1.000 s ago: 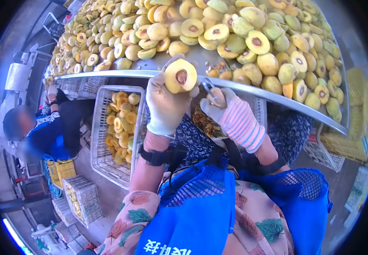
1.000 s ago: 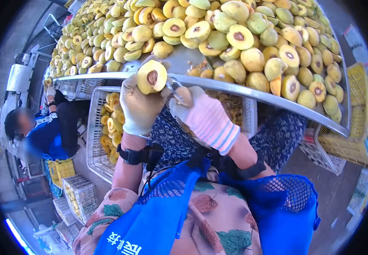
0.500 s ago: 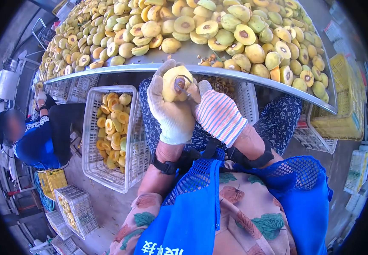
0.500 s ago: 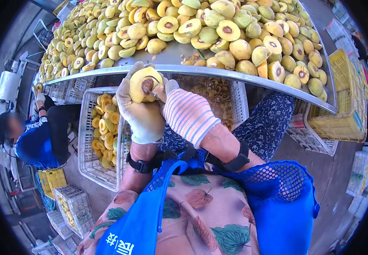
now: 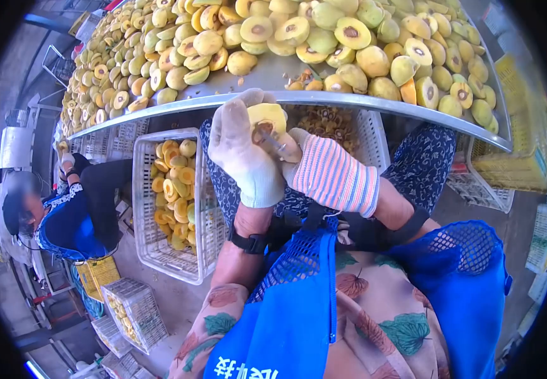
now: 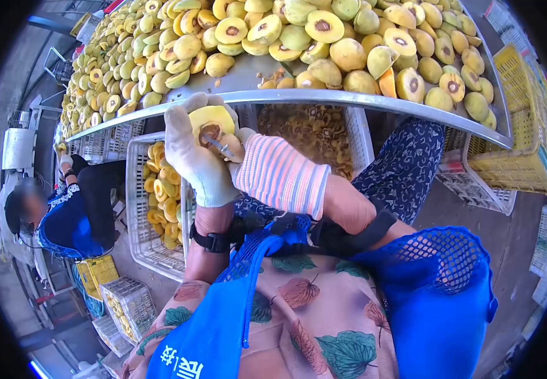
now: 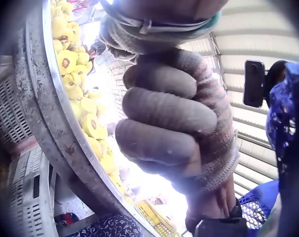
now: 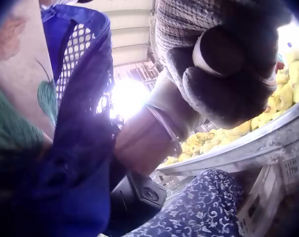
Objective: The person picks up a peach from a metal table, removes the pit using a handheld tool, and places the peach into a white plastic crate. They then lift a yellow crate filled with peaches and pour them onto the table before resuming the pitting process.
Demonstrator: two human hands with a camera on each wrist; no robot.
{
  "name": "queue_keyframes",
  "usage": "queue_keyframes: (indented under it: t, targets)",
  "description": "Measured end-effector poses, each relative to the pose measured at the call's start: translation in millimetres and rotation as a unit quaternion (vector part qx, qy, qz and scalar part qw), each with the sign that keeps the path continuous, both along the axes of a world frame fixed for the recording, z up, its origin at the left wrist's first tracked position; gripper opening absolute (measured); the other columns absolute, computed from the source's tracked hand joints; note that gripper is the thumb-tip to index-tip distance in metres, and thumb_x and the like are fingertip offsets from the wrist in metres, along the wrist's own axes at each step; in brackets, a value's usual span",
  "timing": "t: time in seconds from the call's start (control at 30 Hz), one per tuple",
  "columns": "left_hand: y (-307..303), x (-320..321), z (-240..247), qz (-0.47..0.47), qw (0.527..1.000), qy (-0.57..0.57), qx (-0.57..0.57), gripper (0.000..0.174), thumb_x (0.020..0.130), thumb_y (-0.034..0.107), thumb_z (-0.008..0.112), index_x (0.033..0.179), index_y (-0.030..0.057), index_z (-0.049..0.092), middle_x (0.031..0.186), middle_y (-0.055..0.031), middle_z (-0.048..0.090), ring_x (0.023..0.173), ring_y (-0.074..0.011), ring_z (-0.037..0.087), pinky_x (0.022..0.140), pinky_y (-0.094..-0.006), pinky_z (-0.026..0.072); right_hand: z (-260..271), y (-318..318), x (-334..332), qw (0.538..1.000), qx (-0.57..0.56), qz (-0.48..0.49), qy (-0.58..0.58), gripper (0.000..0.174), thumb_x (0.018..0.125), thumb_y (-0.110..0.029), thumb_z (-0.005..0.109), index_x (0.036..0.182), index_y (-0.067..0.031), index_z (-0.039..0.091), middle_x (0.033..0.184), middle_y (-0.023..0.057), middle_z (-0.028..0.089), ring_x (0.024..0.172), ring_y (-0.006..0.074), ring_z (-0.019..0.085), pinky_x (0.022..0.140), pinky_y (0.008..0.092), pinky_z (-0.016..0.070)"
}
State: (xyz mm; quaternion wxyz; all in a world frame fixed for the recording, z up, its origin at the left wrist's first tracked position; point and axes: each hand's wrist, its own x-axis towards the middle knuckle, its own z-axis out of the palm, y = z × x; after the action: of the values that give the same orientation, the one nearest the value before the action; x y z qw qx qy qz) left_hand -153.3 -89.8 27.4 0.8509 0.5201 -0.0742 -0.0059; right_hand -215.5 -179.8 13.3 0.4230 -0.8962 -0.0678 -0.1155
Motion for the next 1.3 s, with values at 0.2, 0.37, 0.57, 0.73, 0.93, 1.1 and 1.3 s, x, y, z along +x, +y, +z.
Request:
queue_keyframes:
  t: [0.2,0.37,0.57,0.73,0.93,1.1,1.3]
  targets:
    - [-3,-5,-1,-0.001,0.997,-0.028,0.069,0.035,0.090,0.032,0.053,0.089,-0.0016,0.060,0.081,-0.0102,0.064,0.070,-0.0138,0.059,0.061,-0.0235,0.0470,-8,-23,6,0.924,-0.221,0.166,-0.265,0.009,0.078,-0.011,0.052,0.080,-0.0031,0.055,0.059,0.0124,0.053,0.054,0.0264,0.055,0.044,0.0361,0.0421]
    - [1,-4,0,-0.053,0.997,0.002,0.062,0.041,0.090,0.037,0.052,0.087,-0.0027,0.060,0.079,-0.0119,0.065,0.065,-0.0154,0.061,0.056,-0.0240,0.0475,-1,-25,1,0.950,0.207,0.220,0.078,0.009,0.080,-0.017,0.055,0.080,-0.0077,0.054,0.059,0.0064,0.047,0.051,0.0180,0.049,0.045,0.0265,0.0401]
    - [7,7,-8,-0.029,0.999,0.026,0.036,0.050,0.091,0.044,0.045,0.085,-0.0030,0.059,0.074,-0.0129,0.063,0.062,-0.0176,0.060,0.054,-0.0260,0.0479,-14,-22,25,0.897,-0.255,0.231,-0.277,0.020,0.088,-0.026,0.052,0.081,-0.0083,0.058,0.053,-0.0031,0.046,0.045,0.0095,0.044,0.042,0.0237,0.0353]
    - [8,13,-5,-0.074,0.985,0.146,-0.047,0.046,0.091,0.046,0.045,0.087,0.0008,0.057,0.074,-0.0122,0.061,0.060,-0.0204,0.059,0.053,-0.0298,0.0489,4,-19,22,0.851,0.309,0.196,0.376,0.018,0.087,-0.025,0.056,0.079,-0.0090,0.056,0.054,0.0004,0.048,0.044,0.0097,0.044,0.041,0.0283,0.0363]
    - [4,18,-13,-0.079,0.958,0.254,-0.108,0.049,0.088,0.053,0.044,0.090,0.0057,0.055,0.077,-0.0113,0.061,0.061,-0.0242,0.059,0.054,-0.0323,0.0481,-9,-22,13,0.915,0.276,0.202,0.214,0.016,0.084,-0.024,0.056,0.082,-0.0086,0.054,0.055,-0.0007,0.043,0.045,0.0109,0.046,0.041,0.0300,0.0377]
    - [22,45,-29,-0.059,0.947,0.264,-0.171,0.050,0.087,0.054,0.043,0.098,0.0067,0.055,0.092,-0.0092,0.061,0.074,-0.0257,0.055,0.062,-0.0335,0.0443,-23,-45,2,0.608,0.651,0.183,0.417,0.018,0.083,-0.021,0.059,0.075,-0.0097,0.048,0.052,-0.0065,0.035,0.041,0.0049,0.038,0.037,0.0199,0.0286]
    - [121,95,-43,0.292,0.928,0.042,0.228,0.042,0.085,0.033,0.060,0.110,0.0000,0.054,0.092,-0.0147,0.060,0.084,-0.0281,0.060,0.074,-0.0358,0.0493,-150,-69,18,0.926,-0.100,-0.095,0.351,0.029,0.082,-0.010,0.043,0.108,-0.0025,0.054,0.098,0.0228,0.061,0.090,0.0390,0.060,0.077,0.0441,0.0491]
